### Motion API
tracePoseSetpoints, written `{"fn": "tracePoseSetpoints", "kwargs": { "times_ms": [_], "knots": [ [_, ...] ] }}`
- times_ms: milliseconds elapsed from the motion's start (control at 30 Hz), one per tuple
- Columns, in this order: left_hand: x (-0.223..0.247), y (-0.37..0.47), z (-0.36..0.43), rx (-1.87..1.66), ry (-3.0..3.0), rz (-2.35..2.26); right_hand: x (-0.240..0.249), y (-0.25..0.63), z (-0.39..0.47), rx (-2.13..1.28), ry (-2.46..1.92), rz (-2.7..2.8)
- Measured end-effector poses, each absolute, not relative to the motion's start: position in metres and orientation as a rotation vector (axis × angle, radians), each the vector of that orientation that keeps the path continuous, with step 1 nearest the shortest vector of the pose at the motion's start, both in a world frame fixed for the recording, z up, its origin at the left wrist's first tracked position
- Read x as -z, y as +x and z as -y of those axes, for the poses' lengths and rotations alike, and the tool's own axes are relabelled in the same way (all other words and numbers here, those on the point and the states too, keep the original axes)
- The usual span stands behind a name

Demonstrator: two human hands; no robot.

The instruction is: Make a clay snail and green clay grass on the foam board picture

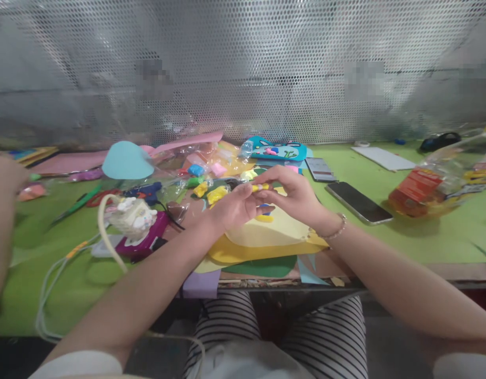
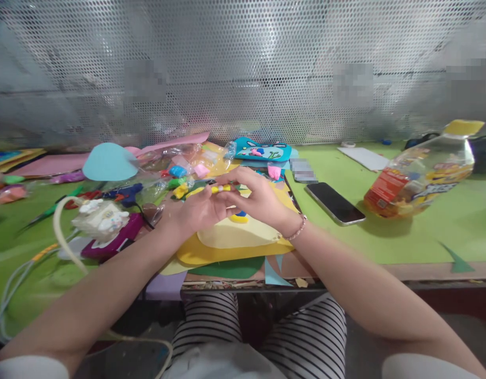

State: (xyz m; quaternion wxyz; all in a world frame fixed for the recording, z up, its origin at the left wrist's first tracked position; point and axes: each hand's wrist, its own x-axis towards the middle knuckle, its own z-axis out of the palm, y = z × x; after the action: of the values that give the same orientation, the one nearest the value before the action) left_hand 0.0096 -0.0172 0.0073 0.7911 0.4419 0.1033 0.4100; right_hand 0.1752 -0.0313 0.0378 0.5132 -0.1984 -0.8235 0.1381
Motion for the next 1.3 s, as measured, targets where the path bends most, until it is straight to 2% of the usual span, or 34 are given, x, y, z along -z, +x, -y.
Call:
{"fn": "tracePoseSetpoints", "kwargs": {
  "times_ms": [133,233,500,700,867,1000,1167,1300],
  "knots": [
    [-0.007,0.008,0.017,-0.850,0.940,-0.208,-0.035,0.175,0.031,-0.643,-0.470,1.883],
    [-0.008,0.008,0.017,-0.829,0.939,-0.201,-0.034,0.173,0.031,-0.729,-0.480,1.834],
    [-0.006,0.007,0.015,-0.823,0.906,-0.197,-0.035,0.173,0.029,-0.750,-0.464,1.836],
    [-0.011,0.008,0.015,-0.851,0.882,-0.306,-0.032,0.175,0.022,-0.621,-0.584,1.853],
    [-0.013,0.008,0.007,-1.090,1.099,-0.704,-0.031,0.179,0.011,-0.574,-0.746,1.833],
    [-0.008,-0.001,-0.005,-1.277,1.667,-1.263,-0.026,0.185,0.000,-0.601,-0.842,1.845],
    [-0.012,-0.004,0.001,-0.836,2.178,-1.551,-0.013,0.192,-0.017,-0.641,-0.926,1.847],
    [-0.017,0.000,0.014,-0.404,2.260,-1.465,-0.005,0.196,-0.025,-0.706,-1.024,1.878]
  ]
}}
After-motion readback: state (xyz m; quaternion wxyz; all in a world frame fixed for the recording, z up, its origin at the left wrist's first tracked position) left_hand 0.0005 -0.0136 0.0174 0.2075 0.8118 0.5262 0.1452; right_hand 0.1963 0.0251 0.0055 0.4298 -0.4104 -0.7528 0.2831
